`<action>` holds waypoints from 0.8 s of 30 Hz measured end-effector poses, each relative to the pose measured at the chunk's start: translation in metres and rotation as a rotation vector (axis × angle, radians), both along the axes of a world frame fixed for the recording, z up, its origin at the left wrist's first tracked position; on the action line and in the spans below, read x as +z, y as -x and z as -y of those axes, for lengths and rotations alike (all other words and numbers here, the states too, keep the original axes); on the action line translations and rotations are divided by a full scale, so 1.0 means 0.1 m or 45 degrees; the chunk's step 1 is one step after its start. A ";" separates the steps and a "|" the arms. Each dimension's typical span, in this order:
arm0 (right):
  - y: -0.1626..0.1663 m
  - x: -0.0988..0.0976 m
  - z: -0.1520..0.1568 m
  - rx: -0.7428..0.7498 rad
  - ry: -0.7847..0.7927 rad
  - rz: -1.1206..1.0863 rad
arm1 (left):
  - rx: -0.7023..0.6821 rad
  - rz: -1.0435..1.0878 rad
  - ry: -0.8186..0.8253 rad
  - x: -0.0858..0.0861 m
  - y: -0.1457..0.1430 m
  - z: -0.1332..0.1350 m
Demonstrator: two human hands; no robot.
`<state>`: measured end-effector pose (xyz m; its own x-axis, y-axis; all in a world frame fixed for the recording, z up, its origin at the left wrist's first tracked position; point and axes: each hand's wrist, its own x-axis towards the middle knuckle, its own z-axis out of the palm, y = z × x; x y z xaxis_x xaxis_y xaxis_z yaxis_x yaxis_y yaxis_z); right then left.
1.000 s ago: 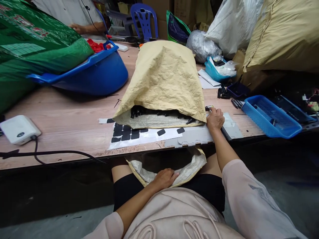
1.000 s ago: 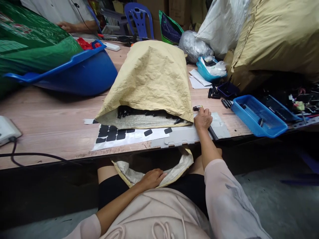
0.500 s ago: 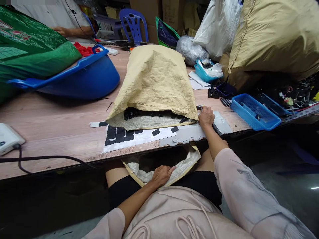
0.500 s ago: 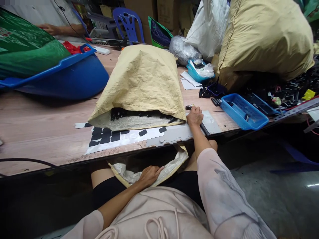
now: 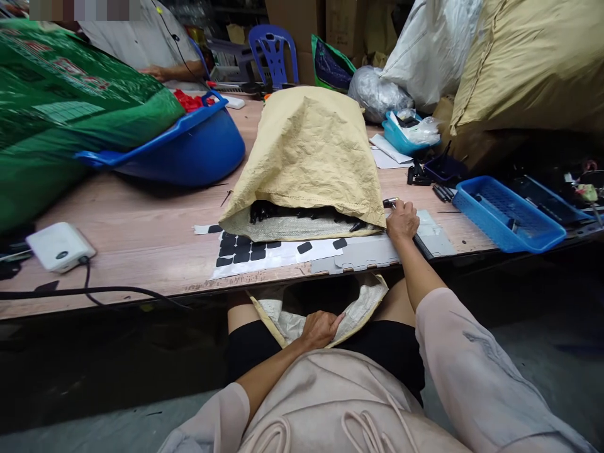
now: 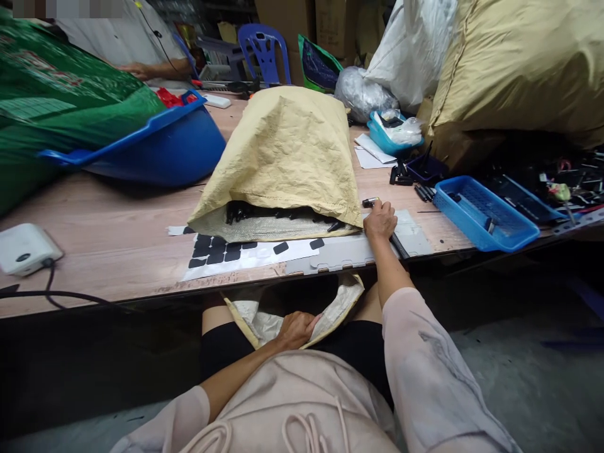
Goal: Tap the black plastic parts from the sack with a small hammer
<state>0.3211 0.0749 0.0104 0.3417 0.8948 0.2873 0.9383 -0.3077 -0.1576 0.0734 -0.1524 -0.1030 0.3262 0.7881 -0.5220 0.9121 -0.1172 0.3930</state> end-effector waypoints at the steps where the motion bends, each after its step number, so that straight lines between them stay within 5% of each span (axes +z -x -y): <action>1: 0.00 0.00 0.00 0.002 -0.002 -0.007 | -0.004 0.006 0.015 0.01 0.00 0.00; 14: 0.05 0.06 0.02 -0.011 -0.004 -0.051 | -0.129 0.112 0.014 0.09 0.12 0.05; 24: 0.02 0.02 0.03 -0.009 -0.036 -0.031 | -0.053 0.235 -0.044 0.17 0.16 0.05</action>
<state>0.3191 0.0716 0.0126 0.3552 0.8841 0.3038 0.9320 -0.3095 -0.1889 0.0573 -0.1577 -0.0860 0.4464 0.7885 -0.4230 0.8189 -0.1695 0.5483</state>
